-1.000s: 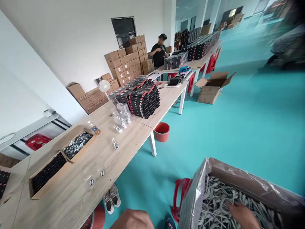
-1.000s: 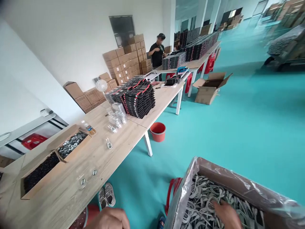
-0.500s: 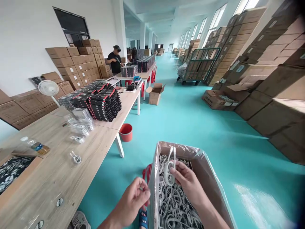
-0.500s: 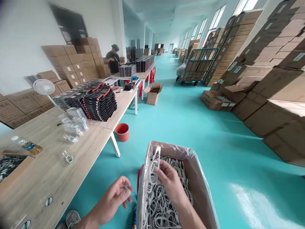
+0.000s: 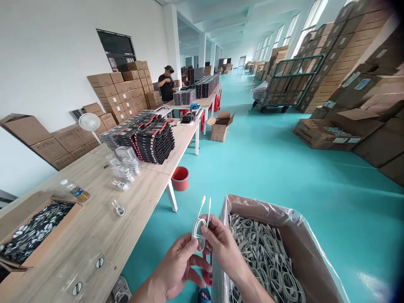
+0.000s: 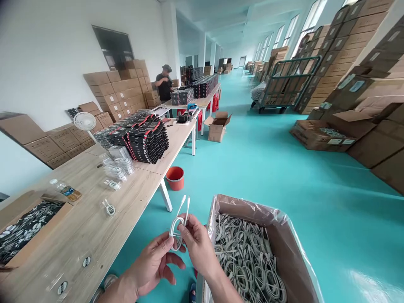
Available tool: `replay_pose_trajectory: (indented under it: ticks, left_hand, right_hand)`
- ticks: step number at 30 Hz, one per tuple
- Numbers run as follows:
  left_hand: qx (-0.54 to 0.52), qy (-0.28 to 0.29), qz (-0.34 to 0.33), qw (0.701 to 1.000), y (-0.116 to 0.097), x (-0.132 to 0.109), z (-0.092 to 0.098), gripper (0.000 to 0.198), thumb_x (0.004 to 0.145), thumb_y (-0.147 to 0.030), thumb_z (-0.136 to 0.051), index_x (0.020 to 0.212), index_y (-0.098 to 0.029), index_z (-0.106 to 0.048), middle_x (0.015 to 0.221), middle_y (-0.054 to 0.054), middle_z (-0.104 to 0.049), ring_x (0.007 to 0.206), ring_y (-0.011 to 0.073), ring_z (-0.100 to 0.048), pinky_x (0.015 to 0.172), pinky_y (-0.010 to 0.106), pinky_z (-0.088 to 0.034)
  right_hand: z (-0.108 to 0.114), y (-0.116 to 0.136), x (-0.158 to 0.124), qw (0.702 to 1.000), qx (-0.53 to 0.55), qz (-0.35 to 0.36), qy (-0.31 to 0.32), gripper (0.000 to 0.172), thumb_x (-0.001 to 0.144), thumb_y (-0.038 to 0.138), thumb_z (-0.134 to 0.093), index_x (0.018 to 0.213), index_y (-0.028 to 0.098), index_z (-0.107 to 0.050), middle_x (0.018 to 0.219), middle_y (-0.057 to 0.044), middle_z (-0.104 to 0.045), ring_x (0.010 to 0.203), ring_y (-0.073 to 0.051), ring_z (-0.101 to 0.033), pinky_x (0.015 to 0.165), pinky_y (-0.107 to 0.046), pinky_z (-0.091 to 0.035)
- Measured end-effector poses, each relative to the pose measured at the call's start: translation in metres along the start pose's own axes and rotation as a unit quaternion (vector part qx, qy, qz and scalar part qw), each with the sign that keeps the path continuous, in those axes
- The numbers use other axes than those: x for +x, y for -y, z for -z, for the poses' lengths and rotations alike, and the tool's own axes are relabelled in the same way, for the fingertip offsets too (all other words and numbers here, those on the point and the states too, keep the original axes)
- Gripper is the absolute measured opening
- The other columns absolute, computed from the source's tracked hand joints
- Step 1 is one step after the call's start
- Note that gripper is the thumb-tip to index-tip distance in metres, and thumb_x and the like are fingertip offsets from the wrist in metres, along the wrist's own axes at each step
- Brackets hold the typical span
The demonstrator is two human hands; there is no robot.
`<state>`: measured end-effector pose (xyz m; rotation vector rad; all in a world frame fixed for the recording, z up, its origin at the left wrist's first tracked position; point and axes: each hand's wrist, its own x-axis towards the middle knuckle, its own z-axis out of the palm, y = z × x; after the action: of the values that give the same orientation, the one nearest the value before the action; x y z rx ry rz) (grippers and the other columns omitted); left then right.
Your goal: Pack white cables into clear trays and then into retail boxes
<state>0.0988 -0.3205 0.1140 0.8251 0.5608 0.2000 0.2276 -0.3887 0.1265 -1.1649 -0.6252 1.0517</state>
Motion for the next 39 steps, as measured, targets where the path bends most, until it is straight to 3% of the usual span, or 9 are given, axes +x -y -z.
replay_pose_trajectory:
  ticks: [5,9,14,18,24,30,33,36,39]
  left_hand:
    - [-0.076,-0.013,-0.054,0.996,-0.006,-0.013,0.049,0.034,0.084,-0.047,-0.061,0.075,-0.016,-0.052,0.074,0.005,-0.062,0.057,0.0124,-0.061,0.038,0.017,-0.042]
    - [-0.051,0.008,-0.086,0.995,-0.045,-0.04,0.109,0.031,0.084,-0.041,-0.063,0.072,-0.015,-0.053,0.072,0.005,-0.062,0.056,0.0121,-0.062,0.039,0.017,-0.04]
    - [-0.078,0.032,-0.026,0.996,-0.1,-0.08,0.183,0.039,0.088,-0.052,-0.051,0.072,-0.016,-0.051,0.074,0.007,-0.063,0.052,0.0168,-0.065,0.031,0.019,-0.035]
    - [-0.147,-0.032,-0.056,0.987,-0.112,-0.091,0.22,0.041,0.085,-0.056,-0.053,0.07,-0.018,-0.046,0.066,0.004,-0.061,0.045,0.0135,-0.06,0.031,0.018,-0.026]
    - [0.089,-0.231,-0.213,0.945,-0.13,-0.102,0.244,0.041,0.083,-0.05,-0.06,0.113,-0.023,-0.051,0.104,0.01,-0.066,0.081,0.0215,-0.065,0.056,0.025,-0.043]
    - [0.314,-0.33,-0.3,0.838,-0.151,-0.096,0.259,0.013,0.085,-0.036,-0.06,0.087,-0.025,-0.068,0.09,0.007,-0.064,0.073,0.0198,-0.052,0.063,0.028,-0.032]
    - [0.259,-0.348,-0.29,0.853,-0.165,-0.08,0.261,0.029,0.089,-0.045,-0.051,0.074,-0.022,-0.061,0.076,0.005,-0.059,0.066,0.017,-0.047,0.062,0.027,-0.032]
    - [0.063,-0.327,-0.272,0.903,-0.179,-0.059,0.26,0.045,0.085,-0.06,-0.048,0.065,-0.021,-0.044,0.067,0.002,-0.055,0.057,0.0121,-0.043,0.053,0.024,-0.028]
    - [-0.104,-0.317,-0.267,0.904,-0.19,-0.033,0.258,0.049,0.077,-0.065,-0.058,0.066,-0.021,-0.038,0.065,0.0,-0.057,0.05,0.0084,-0.041,0.046,0.022,-0.019]
  right_hand:
    - [-0.04,-0.019,0.037,0.998,-0.001,-0.051,0.046,0.04,0.078,0.051,-0.069,0.101,0.021,-0.057,0.069,0.003,-0.057,0.05,-0.009,-0.045,0.045,-0.023,-0.037]
    - [-0.093,-0.036,0.073,0.993,-0.022,-0.063,0.097,0.043,0.079,0.047,-0.069,0.109,0.019,-0.059,0.063,0.005,-0.054,0.05,-0.008,-0.041,0.049,-0.023,-0.034]
    - [-0.172,-0.043,0.108,0.982,-0.04,-0.061,0.172,0.042,0.079,0.047,-0.069,0.109,0.019,-0.061,0.072,0.002,-0.058,0.053,-0.009,-0.048,0.052,-0.025,-0.038]
    - [-0.221,-0.048,0.131,0.977,-0.061,-0.067,0.192,0.044,0.075,0.048,-0.073,0.105,0.018,-0.062,0.069,0.002,-0.058,0.052,-0.01,-0.05,0.053,-0.027,-0.041]
    - [-0.263,-0.061,0.167,0.985,-0.078,-0.077,0.133,0.047,0.068,0.048,-0.079,0.097,0.018,-0.058,0.057,0.005,-0.056,0.047,-0.011,-0.052,0.047,-0.026,-0.043]
    - [-0.288,-0.062,0.203,0.978,-0.059,-0.103,0.173,0.043,0.064,0.047,-0.082,0.085,0.019,-0.056,0.058,0.005,-0.057,0.047,-0.011,-0.052,0.046,-0.024,-0.042]
    - [-0.289,-0.058,0.23,0.969,-0.051,-0.092,0.222,0.041,0.071,0.053,-0.074,0.087,0.018,-0.059,0.06,0.003,-0.055,0.049,-0.01,-0.049,0.045,-0.023,-0.038]
    - [-0.283,-0.052,0.265,0.966,-0.056,-0.068,0.243,0.044,0.08,0.06,-0.061,0.089,0.017,-0.062,0.064,0.002,-0.052,0.047,-0.008,-0.042,0.043,-0.023,-0.029]
    - [-0.278,-0.044,0.299,0.958,-0.071,-0.047,0.275,0.042,0.083,0.059,-0.058,0.084,0.017,-0.062,0.064,0.002,-0.051,0.048,-0.008,-0.037,0.045,-0.024,-0.026]
